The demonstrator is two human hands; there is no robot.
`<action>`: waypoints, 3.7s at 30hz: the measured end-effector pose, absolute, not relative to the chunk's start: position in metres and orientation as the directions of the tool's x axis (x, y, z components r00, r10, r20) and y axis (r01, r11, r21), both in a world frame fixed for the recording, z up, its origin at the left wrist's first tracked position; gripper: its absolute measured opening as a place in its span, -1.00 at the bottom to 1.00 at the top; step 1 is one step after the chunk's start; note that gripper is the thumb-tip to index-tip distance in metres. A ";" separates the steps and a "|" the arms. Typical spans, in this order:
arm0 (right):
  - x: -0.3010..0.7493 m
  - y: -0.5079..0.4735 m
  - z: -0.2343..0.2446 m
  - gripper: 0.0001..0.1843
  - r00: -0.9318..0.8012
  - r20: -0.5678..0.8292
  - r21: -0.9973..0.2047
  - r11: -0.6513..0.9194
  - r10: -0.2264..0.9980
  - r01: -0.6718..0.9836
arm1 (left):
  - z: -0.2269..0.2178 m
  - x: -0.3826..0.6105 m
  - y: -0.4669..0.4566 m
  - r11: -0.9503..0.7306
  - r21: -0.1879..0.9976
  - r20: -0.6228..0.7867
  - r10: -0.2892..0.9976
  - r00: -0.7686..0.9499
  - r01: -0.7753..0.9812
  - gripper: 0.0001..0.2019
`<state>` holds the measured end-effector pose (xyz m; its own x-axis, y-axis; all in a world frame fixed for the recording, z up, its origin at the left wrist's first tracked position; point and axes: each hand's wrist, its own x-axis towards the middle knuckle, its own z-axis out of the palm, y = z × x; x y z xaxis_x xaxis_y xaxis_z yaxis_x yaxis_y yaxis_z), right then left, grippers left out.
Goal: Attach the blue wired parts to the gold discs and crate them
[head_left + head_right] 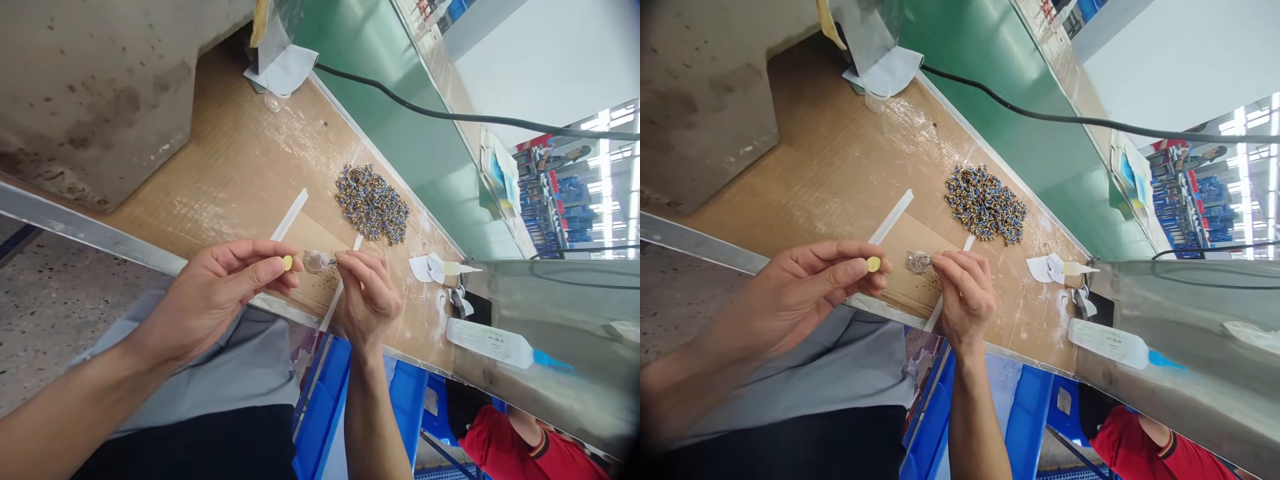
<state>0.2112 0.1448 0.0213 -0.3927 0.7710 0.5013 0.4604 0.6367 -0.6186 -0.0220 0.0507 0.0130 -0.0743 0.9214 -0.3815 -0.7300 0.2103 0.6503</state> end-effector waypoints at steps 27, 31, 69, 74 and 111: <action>0.206 0.143 0.027 -0.67 -0.457 0.553 -0.463 0.713 0.697 0.527 | 0.008 -0.023 0.052 0.203 0.650 -0.345 0.937 -0.046 -0.733 -0.77; 0.205 0.143 0.028 -0.68 -0.462 0.570 -0.437 0.727 0.680 0.530 | 0.010 -0.023 0.052 0.209 0.657 -0.342 0.939 -0.039 -0.725 -0.77; 0.207 0.131 0.013 -0.87 -0.172 0.471 -0.669 0.477 0.865 0.570 | 0.016 -0.025 0.053 0.226 0.671 -0.379 0.923 -0.065 -0.706 -0.76; 0.208 0.124 0.017 -0.87 -0.058 0.447 -0.722 0.398 0.893 0.566 | 0.019 -0.023 0.051 0.233 0.654 -0.396 0.916 -0.064 -0.720 -0.72; 0.186 0.069 0.052 -0.83 -0.236 0.363 -0.907 0.399 0.902 0.131 | 0.041 0.002 0.021 0.342 0.480 -0.359 0.917 0.175 -0.808 -0.75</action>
